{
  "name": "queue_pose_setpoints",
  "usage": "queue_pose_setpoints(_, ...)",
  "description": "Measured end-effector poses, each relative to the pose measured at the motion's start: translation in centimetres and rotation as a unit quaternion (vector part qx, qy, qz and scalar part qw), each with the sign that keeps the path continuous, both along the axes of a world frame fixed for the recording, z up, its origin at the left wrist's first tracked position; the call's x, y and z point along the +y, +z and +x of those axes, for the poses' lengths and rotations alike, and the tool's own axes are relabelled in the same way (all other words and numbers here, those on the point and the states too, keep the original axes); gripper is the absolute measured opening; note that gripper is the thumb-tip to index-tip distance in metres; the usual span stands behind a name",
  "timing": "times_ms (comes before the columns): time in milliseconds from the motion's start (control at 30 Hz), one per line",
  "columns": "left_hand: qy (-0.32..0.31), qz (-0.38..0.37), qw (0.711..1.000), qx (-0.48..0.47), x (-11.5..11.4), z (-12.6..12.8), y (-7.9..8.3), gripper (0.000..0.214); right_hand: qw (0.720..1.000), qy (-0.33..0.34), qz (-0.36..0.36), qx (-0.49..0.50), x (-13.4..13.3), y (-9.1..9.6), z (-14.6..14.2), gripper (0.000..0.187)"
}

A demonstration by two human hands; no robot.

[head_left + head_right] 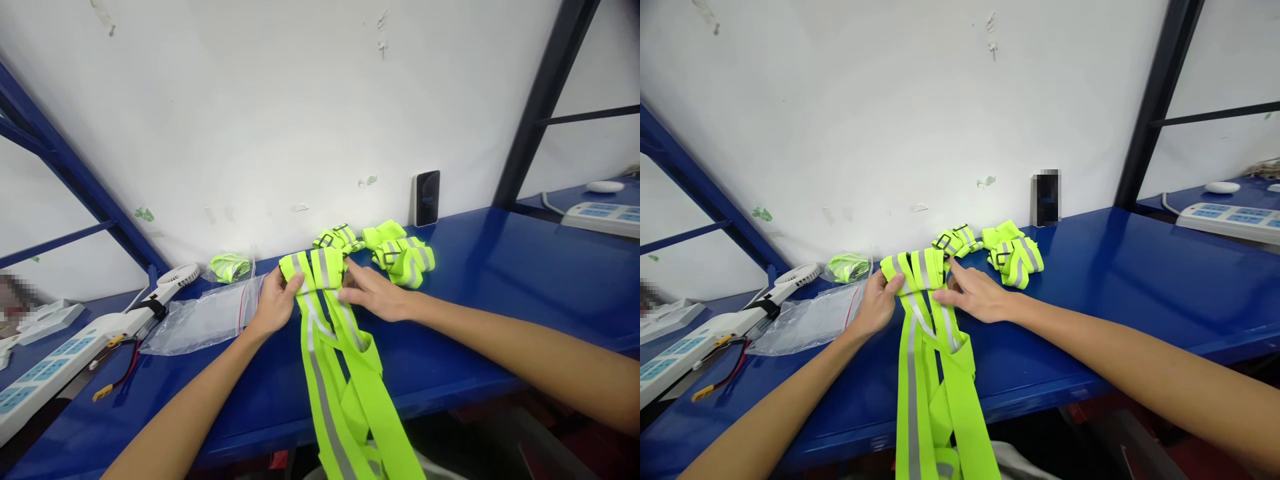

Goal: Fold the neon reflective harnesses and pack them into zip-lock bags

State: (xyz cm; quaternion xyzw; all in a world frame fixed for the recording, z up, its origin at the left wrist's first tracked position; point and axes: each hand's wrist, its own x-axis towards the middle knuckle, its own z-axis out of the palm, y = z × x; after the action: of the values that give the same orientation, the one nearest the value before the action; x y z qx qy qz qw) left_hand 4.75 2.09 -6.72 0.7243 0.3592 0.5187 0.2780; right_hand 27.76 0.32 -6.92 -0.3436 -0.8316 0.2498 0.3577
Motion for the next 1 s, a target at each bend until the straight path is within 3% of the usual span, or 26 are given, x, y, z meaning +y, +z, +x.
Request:
queue_pose_setpoints(100, -0.018, -0.029, 0.998, -0.043, 0.1, 0.2, -0.3, 0.045, 0.992, -0.075, 0.087, -0.051, -0.3, 0.4, 0.2, 0.084)
queue_pose_setpoints(167, -0.032, -0.041, 0.997, -0.058, 0.0, 0.3, -0.6, 0.045, 0.979, -0.103, 0.171, -0.034, -0.2, 0.6, 0.3, 0.089)
queue_pose_setpoints(300, -0.075, -0.067, 0.989, -0.108, -0.1, 0.7, -1.4, 0.044, 0.946, -0.075, 0.310, -0.056, 0.2, 0.9, 0.9, 0.060)
queue_pose_setpoints(400, -0.098, -0.073, 0.983, -0.139, -0.1, 0.8, -1.8, 0.047, 0.937, -0.054, 0.337, -0.071, 0.5, 0.7, 1.3, 0.046)
queue_pose_setpoints(533, -0.142, -0.089, 0.980, -0.107, 0.3, 0.4, -1.9, 0.072, 0.957, -0.047, 0.285, -0.018, 0.8, 0.1, 1.0, 0.036)
queue_pose_setpoints(667, -0.168, -0.075, 0.979, -0.083, 0.6, 0.1, -2.0, 0.089, 0.964, -0.151, 0.202, 0.081, 0.7, 0.3, 0.4, 0.029)
queue_pose_setpoints(767, -0.170, -0.054, 0.982, -0.066, 0.5, 0.2, -1.7, 0.098, 0.963, -0.195, 0.112, 0.145, 0.5, 0.8, 0.1, 0.040)
queue_pose_setpoints(867, -0.148, -0.024, 0.987, -0.064, 0.2, 0.4, -1.1, 0.111, 0.961, -0.180, 0.015, 0.208, 0.4, 1.1, -0.1, 0.044)
queue_pose_setpoints(1000, -0.077, 0.043, 0.994, -0.063, 0.3, 0.1, -0.6, 0.102, 0.951, -0.188, -0.045, 0.242, 0.7, 0.9, -0.3, 0.045)
